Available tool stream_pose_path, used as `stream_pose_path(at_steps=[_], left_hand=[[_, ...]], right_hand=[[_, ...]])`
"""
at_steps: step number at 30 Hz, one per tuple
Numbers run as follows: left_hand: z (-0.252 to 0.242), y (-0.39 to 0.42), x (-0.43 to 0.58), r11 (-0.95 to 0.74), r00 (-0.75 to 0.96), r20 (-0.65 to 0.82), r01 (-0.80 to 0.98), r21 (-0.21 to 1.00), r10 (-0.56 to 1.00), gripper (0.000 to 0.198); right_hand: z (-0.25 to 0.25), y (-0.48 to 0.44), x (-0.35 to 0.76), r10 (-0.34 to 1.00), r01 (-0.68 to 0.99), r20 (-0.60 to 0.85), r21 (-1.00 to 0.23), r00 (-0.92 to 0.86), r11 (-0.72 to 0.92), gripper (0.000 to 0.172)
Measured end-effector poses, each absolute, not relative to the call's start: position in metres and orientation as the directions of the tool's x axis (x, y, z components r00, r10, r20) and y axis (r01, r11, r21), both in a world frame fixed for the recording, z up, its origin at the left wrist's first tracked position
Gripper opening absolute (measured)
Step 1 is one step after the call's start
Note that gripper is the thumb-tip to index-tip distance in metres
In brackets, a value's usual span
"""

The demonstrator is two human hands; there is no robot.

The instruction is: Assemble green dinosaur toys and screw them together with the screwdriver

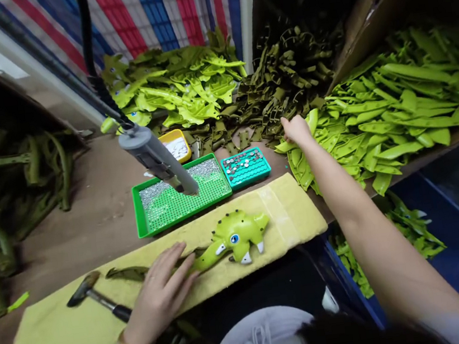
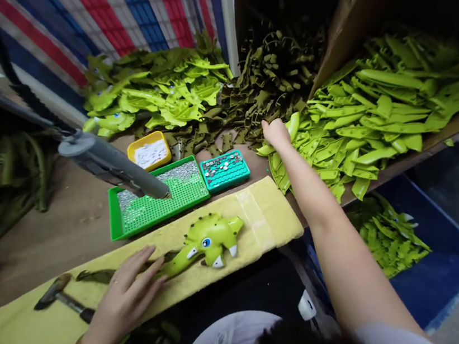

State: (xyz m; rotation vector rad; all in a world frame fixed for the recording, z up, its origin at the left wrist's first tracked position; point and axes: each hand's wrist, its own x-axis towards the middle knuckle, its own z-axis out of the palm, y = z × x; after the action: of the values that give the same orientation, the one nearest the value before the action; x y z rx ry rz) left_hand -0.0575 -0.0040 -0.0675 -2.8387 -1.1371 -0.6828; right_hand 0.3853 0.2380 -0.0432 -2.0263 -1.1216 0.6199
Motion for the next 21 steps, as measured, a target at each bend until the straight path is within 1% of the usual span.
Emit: stream_pose_path(at_steps=[3,6,9,11,14,16,17,18,19,21], left_hand=[[-0.062,0.014,-0.002,-0.734,0.62,0.429,0.657,0.175,0.657,0.065],[-0.062,0.032,0.049,-0.66,0.568,0.373,0.726,0.193,0.734,0.067],[-0.064,0.042,0.072,-0.592,0.53,0.285,0.778,0.211,0.799,0.059],[-0.06,0.045,0.074,-0.594,0.547,0.233,0.76,0.264,0.804,0.052],[-0.046,0.045,0.07,-0.617,0.594,0.186,0.7,0.361,0.782,0.046],[-0.034,0.044,0.067,-0.625,0.607,0.182,0.684,0.375,0.774,0.042],[-0.029,0.043,0.067,-0.63,0.608,0.189,0.686,0.365,0.771,0.042],[-0.024,0.042,0.068,-0.635,0.607,0.198,0.691,0.347,0.769,0.046],[-0.02,0.04,0.069,-0.641,0.611,0.203,0.695,0.326,0.765,0.051],[-0.016,0.037,0.071,-0.656,0.628,0.192,0.704,0.273,0.754,0.057]], right_hand=[[-0.047,0.248,0.385,0.828,0.387,-0.2,-0.81,0.524,-0.441,0.026],[-0.036,0.244,0.39,0.804,0.226,-0.306,-0.854,0.509,-0.468,0.025],[-0.023,0.227,0.397,0.827,0.054,-0.381,-0.897,0.414,-0.44,0.023],[-0.017,0.208,0.395,0.849,-0.036,-0.408,-0.906,0.336,-0.422,0.021],[-0.017,0.17,0.376,0.874,-0.214,-0.429,-0.898,0.228,-0.384,0.016],[-0.024,0.139,0.353,0.89,-0.354,-0.44,-0.856,0.116,-0.377,0.006],[-0.028,0.122,0.341,0.9,-0.397,-0.433,-0.837,0.058,-0.377,0.003],[-0.034,0.105,0.328,0.911,-0.406,-0.412,-0.836,0.024,-0.368,0.008],[-0.04,0.089,0.316,0.926,-0.383,-0.378,-0.858,0.017,-0.343,0.013],[-0.052,0.06,0.296,0.962,-0.312,-0.271,-0.918,0.042,-0.245,0.02]])
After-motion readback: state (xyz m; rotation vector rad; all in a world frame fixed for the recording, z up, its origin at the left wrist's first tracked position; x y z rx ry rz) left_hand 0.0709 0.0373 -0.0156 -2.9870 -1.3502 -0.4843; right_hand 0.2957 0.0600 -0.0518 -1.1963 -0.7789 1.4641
